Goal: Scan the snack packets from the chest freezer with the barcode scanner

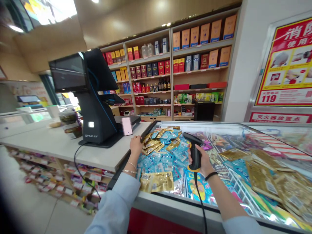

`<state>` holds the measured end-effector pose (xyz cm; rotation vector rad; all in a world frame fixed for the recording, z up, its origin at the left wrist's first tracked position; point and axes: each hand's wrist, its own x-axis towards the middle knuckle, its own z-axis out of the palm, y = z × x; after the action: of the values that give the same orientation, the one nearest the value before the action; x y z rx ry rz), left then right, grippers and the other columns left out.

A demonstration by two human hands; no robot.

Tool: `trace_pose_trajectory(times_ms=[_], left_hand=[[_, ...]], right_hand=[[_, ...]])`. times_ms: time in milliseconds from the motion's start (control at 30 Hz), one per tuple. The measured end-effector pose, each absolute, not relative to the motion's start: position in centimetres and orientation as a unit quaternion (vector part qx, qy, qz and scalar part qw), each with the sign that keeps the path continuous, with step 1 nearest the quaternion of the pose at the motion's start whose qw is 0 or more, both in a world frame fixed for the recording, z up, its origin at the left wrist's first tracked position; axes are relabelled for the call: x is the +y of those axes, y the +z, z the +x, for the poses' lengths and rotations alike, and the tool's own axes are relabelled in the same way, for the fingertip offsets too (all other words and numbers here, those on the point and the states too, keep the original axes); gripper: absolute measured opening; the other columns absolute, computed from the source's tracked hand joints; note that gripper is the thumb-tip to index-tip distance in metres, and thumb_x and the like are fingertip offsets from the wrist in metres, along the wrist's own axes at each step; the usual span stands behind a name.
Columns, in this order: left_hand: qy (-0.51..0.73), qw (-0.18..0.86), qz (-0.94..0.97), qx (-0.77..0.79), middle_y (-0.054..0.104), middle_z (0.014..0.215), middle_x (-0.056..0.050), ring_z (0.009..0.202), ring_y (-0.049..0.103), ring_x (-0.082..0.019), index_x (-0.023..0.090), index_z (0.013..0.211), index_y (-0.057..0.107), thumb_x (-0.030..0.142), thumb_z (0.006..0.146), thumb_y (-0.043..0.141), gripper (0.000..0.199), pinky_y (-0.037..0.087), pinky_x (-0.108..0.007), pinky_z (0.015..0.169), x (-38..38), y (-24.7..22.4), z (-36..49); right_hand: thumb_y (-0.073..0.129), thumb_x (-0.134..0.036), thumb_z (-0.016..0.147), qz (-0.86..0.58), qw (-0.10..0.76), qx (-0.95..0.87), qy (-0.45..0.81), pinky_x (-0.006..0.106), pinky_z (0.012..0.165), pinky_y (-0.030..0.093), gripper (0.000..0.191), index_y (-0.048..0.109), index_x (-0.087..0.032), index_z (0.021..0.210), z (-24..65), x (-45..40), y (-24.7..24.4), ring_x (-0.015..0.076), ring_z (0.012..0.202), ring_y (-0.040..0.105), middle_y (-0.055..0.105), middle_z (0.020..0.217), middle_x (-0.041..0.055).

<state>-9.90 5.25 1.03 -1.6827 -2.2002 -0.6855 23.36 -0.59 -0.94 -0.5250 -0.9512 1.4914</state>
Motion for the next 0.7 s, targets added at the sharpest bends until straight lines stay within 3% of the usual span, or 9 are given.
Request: trace_pose_trajectory(times_ms=[167,333,700], left_hand=[[-0.196,0.148,-0.56,-0.792,0.06,0.111,-0.016,0.109,0.053,-0.026,0.014,0.109,0.065,0.005,0.09,0.035,0.037,0.042,-0.032,0.083,5.3,0.3,-10.2],[-0.195,0.139,-0.58,-0.779,0.061,0.108,-0.016,0.108,0.053,-0.027,0.018,0.104,0.072,0.011,0.092,0.033,0.041,0.042,-0.035,0.084,6.1,-0.2,-10.0],[-0.212,0.111,-0.584,-0.776,0.06,0.112,-0.02,0.11,0.053,-0.032,0.017,0.106,0.073,0.013,0.084,0.048,0.034,0.043,-0.04,0.085,5.7,0.2,-10.1]], right_hand=[[0.065,-0.047,0.076,-0.225,0.586,-0.427,0.651,0.023,0.036,0.043,0.028,0.058,-0.02,0.074,23.4,-0.6,-0.9,0.0113,0.04,0.048,0.056,0.059,0.0],[0.067,-0.047,0.074,-0.215,0.588,-0.425,0.654,0.023,0.035,0.042,0.028,0.059,-0.02,0.077,23.5,-0.7,-0.6,0.0113,0.039,0.047,0.055,0.059,-0.0007],[0.069,-0.047,0.071,-0.215,0.58,-0.427,0.66,0.026,0.034,0.041,0.029,0.059,-0.02,0.075,23.4,-1.0,0.3,0.0127,0.039,0.046,0.057,0.061,0.0011]])
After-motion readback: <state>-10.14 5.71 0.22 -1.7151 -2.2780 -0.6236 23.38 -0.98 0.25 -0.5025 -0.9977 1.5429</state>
